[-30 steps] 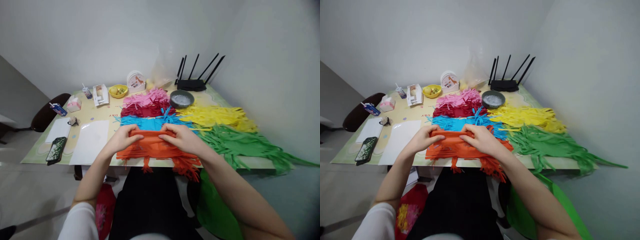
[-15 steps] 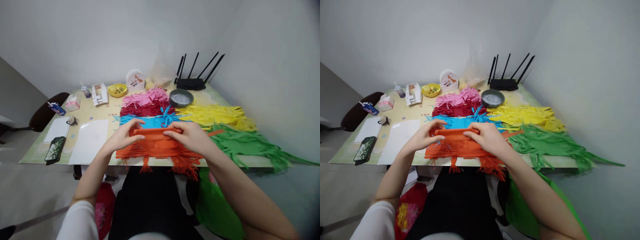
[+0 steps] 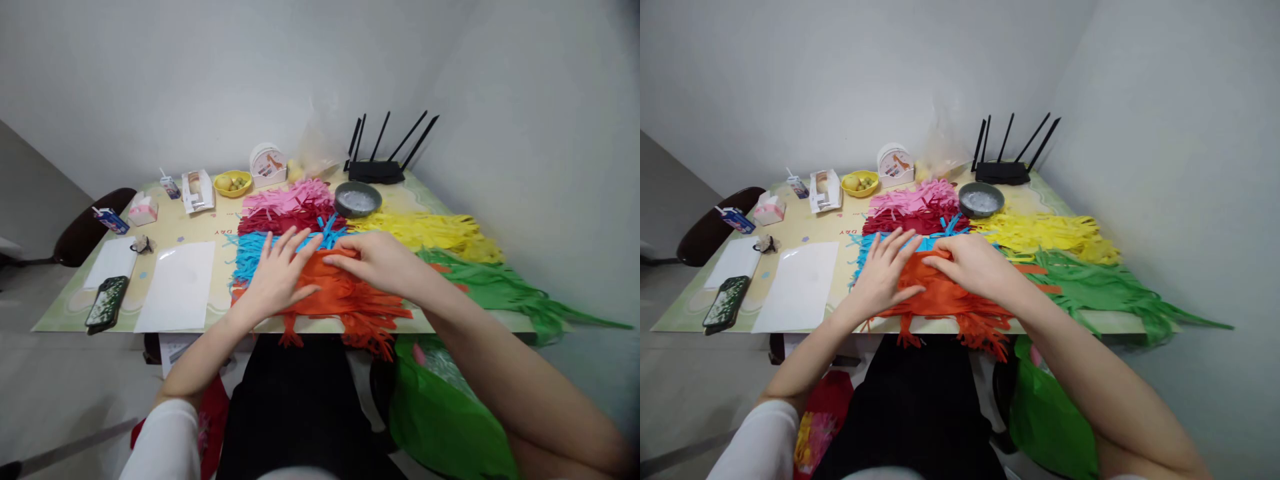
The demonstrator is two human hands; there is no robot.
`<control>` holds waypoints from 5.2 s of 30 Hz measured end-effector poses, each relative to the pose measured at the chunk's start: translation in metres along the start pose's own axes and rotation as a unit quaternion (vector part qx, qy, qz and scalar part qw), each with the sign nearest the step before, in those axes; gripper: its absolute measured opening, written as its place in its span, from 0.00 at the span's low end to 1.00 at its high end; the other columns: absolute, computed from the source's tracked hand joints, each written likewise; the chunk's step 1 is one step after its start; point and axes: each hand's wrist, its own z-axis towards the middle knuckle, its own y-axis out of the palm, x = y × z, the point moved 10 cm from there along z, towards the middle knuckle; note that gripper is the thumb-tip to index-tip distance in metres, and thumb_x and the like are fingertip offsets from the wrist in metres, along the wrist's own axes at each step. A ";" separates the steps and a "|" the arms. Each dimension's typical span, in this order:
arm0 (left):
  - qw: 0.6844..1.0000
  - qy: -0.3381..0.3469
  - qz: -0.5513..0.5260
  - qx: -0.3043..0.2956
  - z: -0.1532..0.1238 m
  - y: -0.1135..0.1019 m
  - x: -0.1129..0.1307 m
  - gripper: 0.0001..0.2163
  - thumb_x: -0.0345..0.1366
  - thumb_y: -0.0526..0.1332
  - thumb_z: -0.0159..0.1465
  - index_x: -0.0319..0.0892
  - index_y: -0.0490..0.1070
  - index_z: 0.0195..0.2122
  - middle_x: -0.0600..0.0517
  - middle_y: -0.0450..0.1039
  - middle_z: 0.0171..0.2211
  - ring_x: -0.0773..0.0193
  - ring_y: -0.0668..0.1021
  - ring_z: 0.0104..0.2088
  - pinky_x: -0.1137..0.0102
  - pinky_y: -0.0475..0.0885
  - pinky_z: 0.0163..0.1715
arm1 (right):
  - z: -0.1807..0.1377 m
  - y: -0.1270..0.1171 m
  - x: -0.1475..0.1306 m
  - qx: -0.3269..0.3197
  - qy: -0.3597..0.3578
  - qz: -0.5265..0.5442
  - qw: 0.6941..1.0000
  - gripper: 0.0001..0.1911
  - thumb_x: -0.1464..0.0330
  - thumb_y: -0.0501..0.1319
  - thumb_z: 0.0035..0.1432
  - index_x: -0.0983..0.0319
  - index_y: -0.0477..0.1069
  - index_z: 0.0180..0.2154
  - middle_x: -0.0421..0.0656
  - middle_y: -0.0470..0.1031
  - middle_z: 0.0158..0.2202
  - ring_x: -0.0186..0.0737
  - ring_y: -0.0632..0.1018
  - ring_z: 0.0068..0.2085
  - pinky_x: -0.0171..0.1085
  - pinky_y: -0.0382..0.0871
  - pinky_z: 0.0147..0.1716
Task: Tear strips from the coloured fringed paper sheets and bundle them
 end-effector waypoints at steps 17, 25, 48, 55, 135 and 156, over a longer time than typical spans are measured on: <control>0.941 -0.116 -0.277 -0.154 -0.002 0.003 -0.036 0.19 0.27 0.53 0.53 0.39 0.70 0.47 0.49 0.76 0.45 0.59 0.76 0.42 0.67 0.71 0.45 | -0.006 -0.002 0.021 0.039 -0.023 -0.024 0.999 0.28 0.73 0.57 0.53 0.60 0.66 0.57 0.47 0.77 0.50 0.47 0.79 0.46 0.40 0.70 0.45; 0.955 -0.132 -0.228 -0.135 -0.010 -0.002 -0.045 0.18 0.28 0.52 0.55 0.39 0.70 0.46 0.48 0.76 0.43 0.57 0.77 0.41 0.65 0.71 0.43 | -0.033 -0.042 0.033 0.098 -0.028 -0.109 0.989 0.23 0.70 0.56 0.57 0.61 0.70 0.55 0.53 0.74 0.53 0.58 0.74 0.53 0.53 0.67 0.52; 0.901 -0.222 -0.368 -0.065 -0.022 -0.008 -0.056 0.18 0.44 0.67 0.55 0.41 0.59 0.22 0.58 0.62 0.20 0.70 0.67 0.24 0.75 0.61 0.25 | -0.003 0.009 -0.001 0.008 -0.034 0.152 0.988 0.08 0.65 0.56 0.60 0.61 0.70 0.32 0.42 0.76 0.31 0.38 0.75 0.33 0.34 0.64 0.34; 0.895 -0.214 -0.377 -0.104 -0.023 -0.009 -0.052 0.17 0.49 0.61 0.61 0.39 0.69 0.24 0.55 0.66 0.20 0.69 0.67 0.22 0.73 0.61 0.23 | -0.005 0.006 -0.004 0.009 -0.036 0.171 0.985 0.06 0.66 0.57 0.58 0.61 0.70 0.32 0.43 0.77 0.31 0.39 0.75 0.33 0.35 0.65 0.34; 0.854 -0.149 -0.498 0.016 -0.041 -0.012 -0.041 0.09 0.38 0.61 0.62 0.38 0.74 0.29 0.49 0.71 0.28 0.65 0.76 0.30 0.72 0.72 0.30 | -0.027 0.040 0.018 0.068 -0.029 0.447 0.892 0.12 0.61 0.58 0.59 0.62 0.73 0.29 0.42 0.71 0.28 0.35 0.71 0.27 0.35 0.67 0.28; 0.776 -0.275 -0.564 0.055 -0.049 0.012 -0.056 0.11 0.40 0.65 0.60 0.37 0.73 0.39 0.52 0.76 0.23 0.66 0.79 0.24 0.72 0.75 0.28 | -0.042 0.050 0.035 0.171 0.088 0.481 0.855 0.07 0.63 0.65 0.54 0.59 0.76 0.35 0.40 0.78 0.27 0.37 0.79 0.27 0.35 0.75 0.28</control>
